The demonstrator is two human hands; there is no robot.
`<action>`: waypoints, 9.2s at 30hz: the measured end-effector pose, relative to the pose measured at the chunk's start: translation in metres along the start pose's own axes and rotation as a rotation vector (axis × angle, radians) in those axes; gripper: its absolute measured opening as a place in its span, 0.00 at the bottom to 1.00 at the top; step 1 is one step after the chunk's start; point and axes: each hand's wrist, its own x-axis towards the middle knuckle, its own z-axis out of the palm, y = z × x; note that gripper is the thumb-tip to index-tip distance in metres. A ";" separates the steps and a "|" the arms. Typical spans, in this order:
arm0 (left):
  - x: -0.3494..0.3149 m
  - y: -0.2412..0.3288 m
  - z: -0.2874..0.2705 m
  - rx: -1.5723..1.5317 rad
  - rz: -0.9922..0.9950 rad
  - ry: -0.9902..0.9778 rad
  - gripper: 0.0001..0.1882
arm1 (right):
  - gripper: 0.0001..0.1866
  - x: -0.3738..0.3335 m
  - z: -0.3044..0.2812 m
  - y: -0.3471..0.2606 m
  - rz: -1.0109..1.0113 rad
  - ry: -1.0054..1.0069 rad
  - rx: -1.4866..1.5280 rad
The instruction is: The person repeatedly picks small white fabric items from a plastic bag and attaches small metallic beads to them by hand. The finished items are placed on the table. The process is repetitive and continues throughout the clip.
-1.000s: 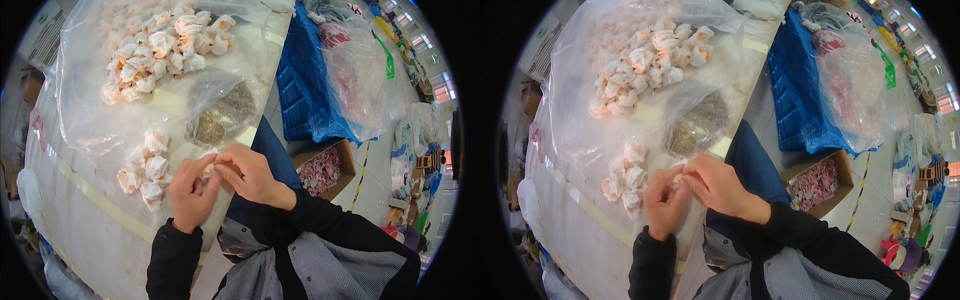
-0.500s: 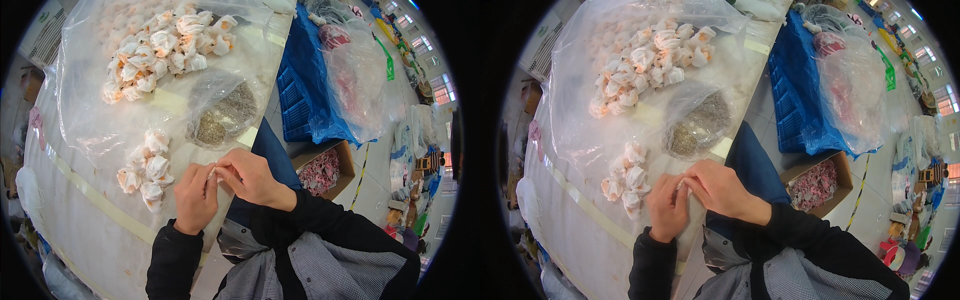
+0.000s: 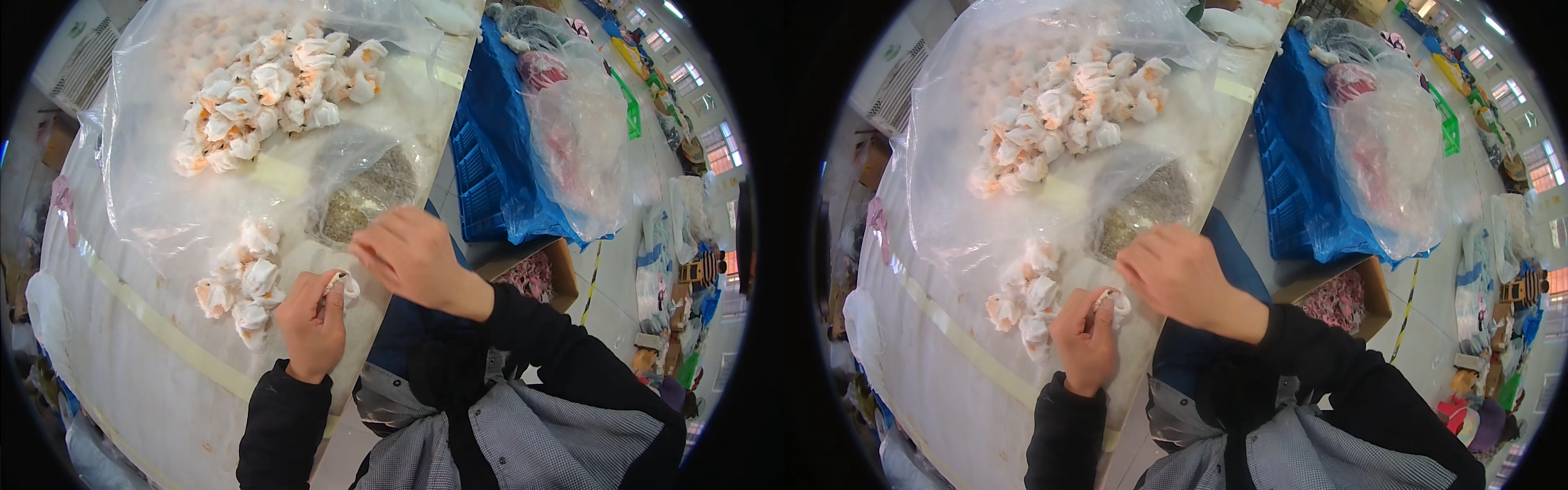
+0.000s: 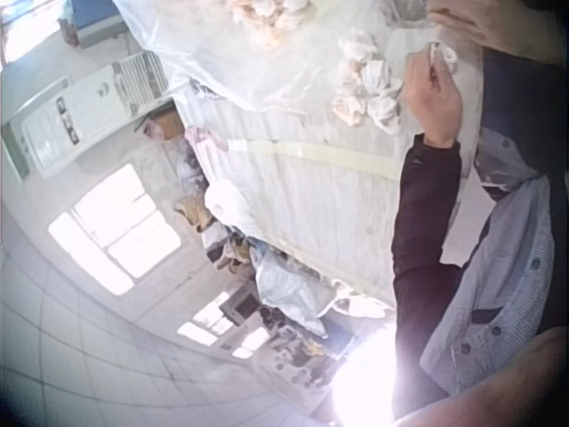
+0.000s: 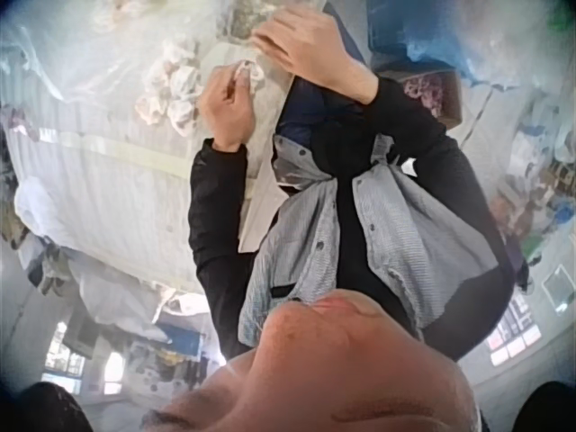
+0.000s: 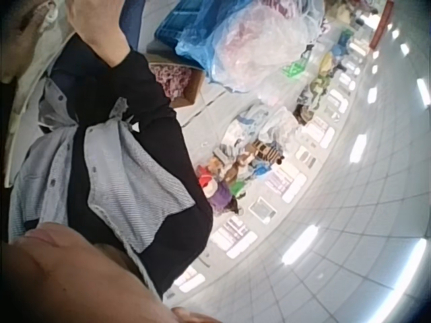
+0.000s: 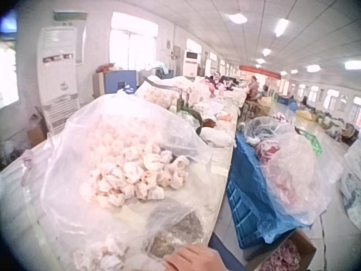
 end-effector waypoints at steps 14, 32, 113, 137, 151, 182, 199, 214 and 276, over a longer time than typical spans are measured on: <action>0.000 -0.007 -0.001 -0.066 -0.094 0.048 0.08 | 0.06 0.037 0.052 0.046 -0.111 -0.147 -0.271; 0.001 0.000 -0.002 -0.097 -0.046 0.057 0.08 | 0.08 0.003 0.009 -0.005 0.744 -0.352 1.345; 0.047 0.009 -0.042 0.665 0.065 -0.087 0.24 | 0.02 -0.045 0.044 -0.010 0.070 0.122 0.567; 0.015 0.016 -0.004 -0.434 -0.281 -0.095 0.20 | 0.15 -0.037 -0.006 -0.019 0.435 0.012 0.641; 0.008 0.013 -0.008 -0.447 -0.266 -0.009 0.26 | 0.13 -0.031 0.003 -0.038 0.091 0.147 0.256; 0.027 0.011 -0.012 -0.006 0.138 0.031 0.19 | 0.05 -0.027 -0.014 -0.021 0.396 -0.142 0.499; 0.020 0.009 -0.010 -0.024 0.215 -0.228 0.12 | 0.07 -0.021 -0.012 -0.019 0.231 -0.175 0.533; 0.012 0.003 -0.004 -0.050 0.137 -0.207 0.07 | 0.05 0.008 -0.001 0.017 0.068 -0.033 -0.011; -0.001 -0.002 0.000 -0.110 -0.008 0.092 0.04 | 0.07 0.011 0.008 0.024 -0.106 -0.178 -0.138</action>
